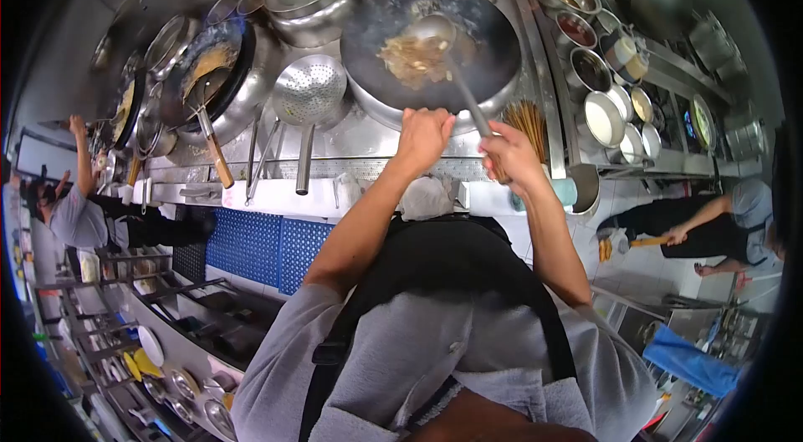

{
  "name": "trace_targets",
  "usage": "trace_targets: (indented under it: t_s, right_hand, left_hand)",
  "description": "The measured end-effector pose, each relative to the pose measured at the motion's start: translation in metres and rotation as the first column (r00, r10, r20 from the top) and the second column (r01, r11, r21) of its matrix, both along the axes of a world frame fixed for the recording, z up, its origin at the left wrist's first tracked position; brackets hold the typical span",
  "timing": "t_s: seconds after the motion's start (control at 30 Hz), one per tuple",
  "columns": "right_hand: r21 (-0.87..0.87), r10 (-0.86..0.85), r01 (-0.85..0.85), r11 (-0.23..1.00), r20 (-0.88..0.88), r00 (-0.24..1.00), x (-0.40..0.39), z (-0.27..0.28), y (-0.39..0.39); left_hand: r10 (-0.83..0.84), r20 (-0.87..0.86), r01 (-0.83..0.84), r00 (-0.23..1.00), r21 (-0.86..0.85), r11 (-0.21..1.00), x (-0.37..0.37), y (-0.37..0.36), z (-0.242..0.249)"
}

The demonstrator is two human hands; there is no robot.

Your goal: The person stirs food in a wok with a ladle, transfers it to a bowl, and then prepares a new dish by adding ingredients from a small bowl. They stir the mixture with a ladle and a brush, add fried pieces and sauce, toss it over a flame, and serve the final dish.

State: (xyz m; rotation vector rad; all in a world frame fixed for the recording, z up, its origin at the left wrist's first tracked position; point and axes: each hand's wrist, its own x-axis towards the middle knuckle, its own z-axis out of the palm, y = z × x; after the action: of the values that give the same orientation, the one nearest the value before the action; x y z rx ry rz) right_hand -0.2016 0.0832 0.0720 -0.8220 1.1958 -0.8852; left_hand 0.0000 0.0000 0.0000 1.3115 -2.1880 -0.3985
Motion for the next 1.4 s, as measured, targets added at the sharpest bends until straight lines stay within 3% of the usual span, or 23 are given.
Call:
trace_targets:
  t_s: [0.07, 0.1, 0.17, 0.23, 0.27, 0.3, 0.37, 0.43, 0.53, 0.63, 0.73, 0.77, 0.8, 0.83, 0.87, 0.93, 0.97, 1.03, 1.07, 1.1, 1.2, 1.27, 1.4]
  right_hand:
    - [0.158, -0.192, 0.130, 0.979, 0.493, 0.848, 0.009, -0.008, 0.003]
    - [0.101, -0.123, 0.076, 0.992, 0.636, 0.762, -0.007, -0.031, -0.048]
    - [0.087, -0.087, 0.047, 0.995, 0.556, 0.827, -0.023, -0.020, -0.013]
    - [0.031, 0.005, -0.004, 1.000, -0.025, 1.000, -0.027, 0.008, 0.003]
    - [-0.199, 0.075, -0.170, 0.965, -0.412, 0.908, -0.028, 0.011, 0.001]
    - [-0.313, 0.031, -0.398, 0.862, -0.752, 0.658, -0.030, 0.014, -0.009]
    - [-0.306, -0.038, -0.431, 0.849, -0.848, 0.528, -0.025, 0.020, -0.024]
    - [-0.389, -0.126, -0.378, 0.840, -0.817, 0.562, -0.020, 0.026, -0.018]
    - [-0.342, -0.034, -0.447, 0.827, -0.823, 0.567, -0.036, 0.039, -0.015]
    - [-0.202, 0.084, -0.510, 0.836, -0.871, 0.483, -0.060, 0.069, 0.005]
    - [-0.159, 0.032, -0.479, 0.863, -0.930, 0.366, -0.060, 0.053, -0.005]
    - [-0.192, -0.008, -0.462, 0.866, -0.929, 0.370, -0.060, 0.061, -0.003]
    - [-0.301, -0.100, -0.485, 0.821, -0.913, 0.397, -0.071, 0.024, -0.016]
    - [-0.421, -0.137, -0.464, 0.779, -0.837, 0.529, -0.083, 0.021, -0.012]
    - [-0.508, -0.174, -0.537, 0.674, -0.815, 0.553, -0.098, 0.025, -0.008]
    - [-0.265, 0.094, -0.495, 0.827, -0.804, 0.587, -0.091, 0.104, 0.019]
    - [-0.188, 0.154, -0.477, 0.858, -0.793, 0.590, -0.099, 0.111, 0.027]
    - [-0.025, 0.267, -0.438, 0.899, -0.761, 0.591, -0.121, 0.125, 0.040]
    - [-0.072, 0.258, -0.429, 0.900, -0.706, 0.660, -0.134, 0.106, 0.037]
    - [-0.016, 0.264, -0.423, 0.906, -0.761, 0.592, -0.128, 0.103, 0.032]
    - [-0.132, 0.197, -0.417, 0.899, -0.730, 0.655, -0.108, 0.062, 0.009]
    - [-0.243, 0.193, -0.472, 0.847, -0.687, 0.700, -0.120, 0.046, -0.004]
    - [-0.315, 0.143, -0.360, 0.878, -0.545, 0.826, -0.158, 0.020, -0.015]
  left_hand:
    - [0.016, 0.015, -0.016, 1.000, -0.009, 1.000, 0.001, 0.003, -0.016]
    - [0.023, 0.040, -0.018, 0.999, -0.129, 0.991, -0.003, -0.040, 0.015]
    - [-0.018, -0.040, 0.012, 0.999, -0.135, 0.991, 0.002, 0.004, 0.036]
    - [-0.030, -0.069, 0.024, 0.997, -0.082, 0.996, -0.003, 0.000, 0.019]
    - [-0.036, -0.110, 0.032, 0.993, -0.033, 0.999, -0.009, -0.003, 0.015]
    - [0.015, -0.088, -0.012, 0.996, 0.027, 1.000, -0.015, -0.004, 0.017]
    - [-0.067, -0.075, 0.052, 0.995, -0.190, 0.981, -0.017, 0.008, 0.028]
    - [-0.100, -0.103, 0.081, 0.990, -0.180, 0.980, -0.008, 0.030, 0.041]
    - [-0.051, -0.078, 0.045, 0.996, -0.082, 0.996, -0.017, 0.019, 0.050]
    - [0.021, -0.068, -0.028, 0.997, -0.106, 0.994, -0.032, -0.010, 0.024]
    - [0.003, -0.066, -0.016, 0.998, -0.186, 0.983, -0.022, -0.004, 0.013]
    - [-0.043, -0.125, 0.025, 0.991, -0.143, 0.989, -0.017, 0.011, 0.020]
    - [-0.085, -0.264, 0.027, 0.961, -0.216, 0.976, -0.014, 0.036, 0.023]
    - [-0.118, -0.281, 0.079, 0.952, -0.145, 0.986, -0.007, 0.059, 0.020]
    - [-0.110, -0.137, 0.126, 0.984, 0.111, 0.986, -0.002, 0.080, 0.051]
    - [-0.219, -0.358, 0.141, 0.908, -0.231, 0.963, -0.011, 0.070, 0.029]
    - [-0.147, -0.233, 0.119, 0.961, -0.128, 0.985, -0.010, 0.057, 0.063]
    - [-0.033, -0.151, 0.022, 0.988, -0.073, 0.997, -0.018, 0.017, 0.052]
    - [-0.006, -0.166, 0.012, 0.986, 0.034, 0.999, -0.026, -0.004, 0.029]
    - [0.033, -0.164, -0.038, 0.986, -0.028, 0.999, -0.028, -0.006, 0.020]
    - [0.090, -0.190, -0.105, 0.978, -0.068, 0.992, -0.034, 0.012, -0.020]
    - [0.081, -0.208, -0.103, 0.975, -0.096, 0.990, -0.035, 0.047, -0.019]
    - [0.018, -0.243, -0.062, 0.970, -0.176, 0.982, -0.018, 0.055, -0.002]
